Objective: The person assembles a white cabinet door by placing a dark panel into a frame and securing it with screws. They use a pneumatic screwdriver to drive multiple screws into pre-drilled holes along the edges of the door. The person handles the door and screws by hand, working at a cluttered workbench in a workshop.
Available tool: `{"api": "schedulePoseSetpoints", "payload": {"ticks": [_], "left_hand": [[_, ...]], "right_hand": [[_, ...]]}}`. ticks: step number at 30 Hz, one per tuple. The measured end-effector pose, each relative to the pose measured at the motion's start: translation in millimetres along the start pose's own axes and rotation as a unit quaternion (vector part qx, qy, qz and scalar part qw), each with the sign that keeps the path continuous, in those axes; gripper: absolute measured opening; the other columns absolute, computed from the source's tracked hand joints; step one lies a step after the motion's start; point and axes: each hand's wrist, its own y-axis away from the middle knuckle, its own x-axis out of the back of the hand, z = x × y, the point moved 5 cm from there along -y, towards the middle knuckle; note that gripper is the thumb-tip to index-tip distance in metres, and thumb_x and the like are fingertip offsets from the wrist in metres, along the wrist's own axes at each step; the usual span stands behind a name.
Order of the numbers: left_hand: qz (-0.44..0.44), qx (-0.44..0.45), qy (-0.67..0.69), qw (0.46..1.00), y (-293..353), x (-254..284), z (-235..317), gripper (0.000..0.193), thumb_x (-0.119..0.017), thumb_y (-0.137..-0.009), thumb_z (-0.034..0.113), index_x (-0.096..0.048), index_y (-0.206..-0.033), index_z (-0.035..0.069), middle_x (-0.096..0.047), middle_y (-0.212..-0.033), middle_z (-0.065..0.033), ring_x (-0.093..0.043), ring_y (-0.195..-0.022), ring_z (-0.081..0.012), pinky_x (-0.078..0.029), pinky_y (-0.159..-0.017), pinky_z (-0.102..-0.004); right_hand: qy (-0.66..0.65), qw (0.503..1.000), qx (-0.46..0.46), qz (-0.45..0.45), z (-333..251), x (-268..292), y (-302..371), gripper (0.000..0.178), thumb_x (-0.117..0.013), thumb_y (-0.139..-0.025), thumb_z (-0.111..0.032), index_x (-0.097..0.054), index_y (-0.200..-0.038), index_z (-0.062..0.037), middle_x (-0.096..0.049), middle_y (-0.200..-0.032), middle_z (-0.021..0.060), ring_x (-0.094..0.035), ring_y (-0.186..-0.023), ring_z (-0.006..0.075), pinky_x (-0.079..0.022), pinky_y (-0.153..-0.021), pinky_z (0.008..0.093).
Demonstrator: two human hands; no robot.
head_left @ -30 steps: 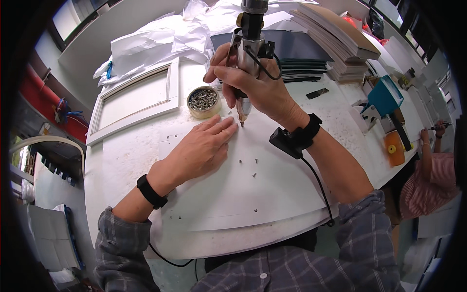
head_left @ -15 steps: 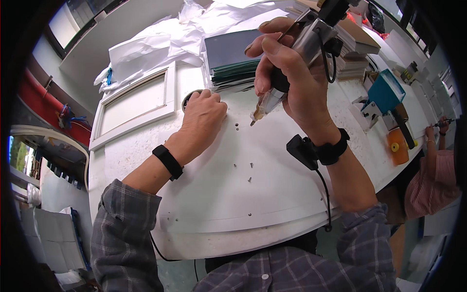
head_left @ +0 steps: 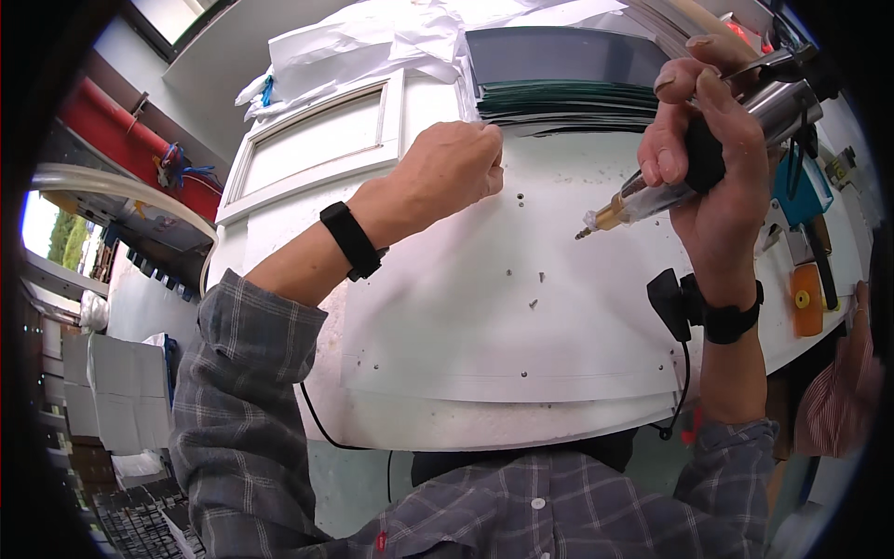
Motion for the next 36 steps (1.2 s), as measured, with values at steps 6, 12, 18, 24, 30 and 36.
{"api": "schedulePoseSetpoints", "payload": {"ticks": [6,12,18,24,30,36], "left_hand": [[-0.002,0.125,0.248,0.961,111.6,37.8,18.9,0.013,-0.072,-0.09,0.006,-0.061,-0.091,-0.002,-0.071,-0.082,-0.0114,-0.068,-0.075,-0.0208,-0.054,-0.072,-0.0326],[0.051,0.242,0.47,0.847,230.4,9.6,22.8,0.01,-0.066,-0.098,0.002,-0.057,-0.102,0.005,-0.066,-0.099,-0.0031,-0.062,-0.088,-0.0095,-0.054,-0.082,-0.0272],[0.137,0.231,0.65,0.711,286.6,-21.4,29.8,0.015,-0.066,-0.102,0.004,-0.055,-0.112,0.005,-0.063,-0.108,-0.0021,-0.06,-0.102,-0.0088,-0.05,-0.097,-0.0273],[0.163,0.211,0.69,0.673,295.4,-26.3,30.0,0.019,-0.067,-0.101,0.002,-0.053,-0.113,0.006,-0.06,-0.109,-0.0014,-0.057,-0.101,-0.0071,-0.05,-0.093,-0.0255],[0.167,0.214,0.695,0.665,299.5,-24.5,28.6,0.021,-0.068,-0.1,0.003,-0.052,-0.113,0.006,-0.058,-0.109,-0.0013,-0.056,-0.1,-0.0068,-0.049,-0.092,-0.0242],[0.164,0.213,0.699,0.663,298.4,-25.2,27.8,0.021,-0.069,-0.1,0.006,-0.052,-0.113,0.007,-0.058,-0.109,-0.0011,-0.056,-0.1,-0.0068,-0.048,-0.092,-0.0242]], "right_hand": [[-0.084,0.996,-0.028,0.032,-21.7,-47.8,16.6,0.037,-0.045,-0.111,-0.025,-0.047,-0.14,-0.0022,-0.055,-0.103,0.0054,-0.049,-0.055,0.0029,-0.047,-0.051,0.0214],[-0.192,0.979,-0.066,0.007,-26.3,-118.5,28.9,0.033,-0.041,-0.111,-0.022,-0.045,-0.138,-0.0028,-0.058,-0.103,0.0055,-0.049,-0.052,0.0047,-0.05,-0.049,0.0236],[-0.2,0.975,-0.094,-0.03,-9.2,-176.5,39.9,0.031,-0.042,-0.111,-0.024,-0.043,-0.137,-0.0066,-0.059,-0.104,0.0051,-0.049,-0.051,0.0066,-0.051,-0.051,0.0269],[-0.162,0.977,-0.134,-0.037,4.0,-205.5,45.0,0.031,-0.046,-0.109,-0.024,-0.043,-0.136,-0.0093,-0.059,-0.104,0.0046,-0.049,-0.053,0.0074,-0.051,-0.054,0.028],[-0.155,0.976,-0.147,-0.039,10.9,-213.2,46.9,0.032,-0.047,-0.108,-0.023,-0.042,-0.136,-0.0095,-0.058,-0.104,0.0039,-0.049,-0.053,0.0068,-0.051,-0.054,0.0278],[-0.158,0.978,-0.129,-0.046,13.6,-212.5,46.4,0.034,-0.047,-0.107,-0.024,-0.041,-0.136,-0.0079,-0.058,-0.104,0.0034,-0.048,-0.053,0.0063,-0.052,-0.054,0.0267]]}}
